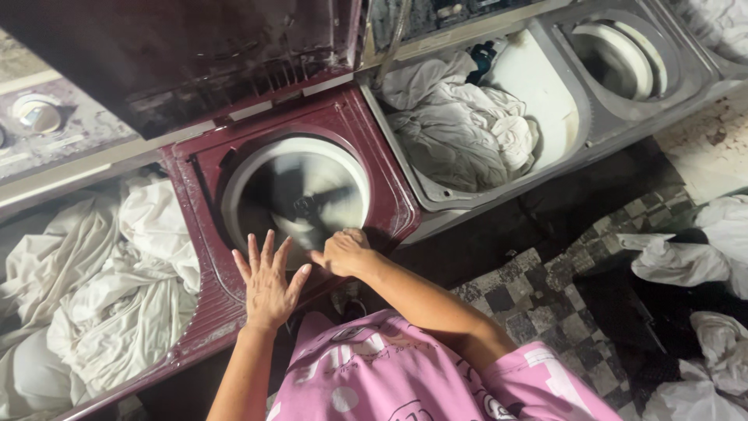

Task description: The person transfers white laundry into a washing machine tub, moves items into the adjacent spin dryer tub, and turns control knobs on several laundry machines by hand.

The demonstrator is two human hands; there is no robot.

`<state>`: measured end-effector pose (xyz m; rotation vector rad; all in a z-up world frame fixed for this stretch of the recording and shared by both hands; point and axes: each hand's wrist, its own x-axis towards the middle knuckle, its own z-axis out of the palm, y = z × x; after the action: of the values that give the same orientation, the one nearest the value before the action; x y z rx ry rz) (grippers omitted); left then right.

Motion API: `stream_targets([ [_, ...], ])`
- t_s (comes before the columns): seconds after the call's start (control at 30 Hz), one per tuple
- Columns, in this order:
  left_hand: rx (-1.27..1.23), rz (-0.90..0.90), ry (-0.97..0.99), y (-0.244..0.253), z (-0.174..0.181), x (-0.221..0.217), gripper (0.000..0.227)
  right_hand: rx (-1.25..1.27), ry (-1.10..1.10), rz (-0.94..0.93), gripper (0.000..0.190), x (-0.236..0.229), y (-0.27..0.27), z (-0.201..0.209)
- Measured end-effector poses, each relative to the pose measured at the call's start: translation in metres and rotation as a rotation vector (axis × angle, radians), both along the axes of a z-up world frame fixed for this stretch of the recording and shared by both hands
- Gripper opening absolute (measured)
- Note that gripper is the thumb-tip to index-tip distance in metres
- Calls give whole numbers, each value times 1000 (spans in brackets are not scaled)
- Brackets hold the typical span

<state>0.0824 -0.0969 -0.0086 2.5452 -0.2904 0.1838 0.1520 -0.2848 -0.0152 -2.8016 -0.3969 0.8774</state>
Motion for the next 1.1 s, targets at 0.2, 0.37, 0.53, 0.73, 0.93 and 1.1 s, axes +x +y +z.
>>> stream_targets([
  [0.2,79,41,-11,-12,-3,5,80,-25,-64,50,75,2,-2,-7],
  [0.37,107,40,35,-13,0,8,81,-48,-56,63,74,5,-2,-11],
  [0.53,117,39,31,-13,5,7,79,-59,-13,50,76,5,0,-5],
  [0.73,107,55,33,-12,9,4,79,-74,-13,44,70,3,1,-2],
  [0.93,98,64,64,-12,7,6,83,-106,-37,73,75,7,-2,-8],
  [1.1,86,70,67,-11,4,5,85,-99,-11,83,73,10,-4,-15],
])
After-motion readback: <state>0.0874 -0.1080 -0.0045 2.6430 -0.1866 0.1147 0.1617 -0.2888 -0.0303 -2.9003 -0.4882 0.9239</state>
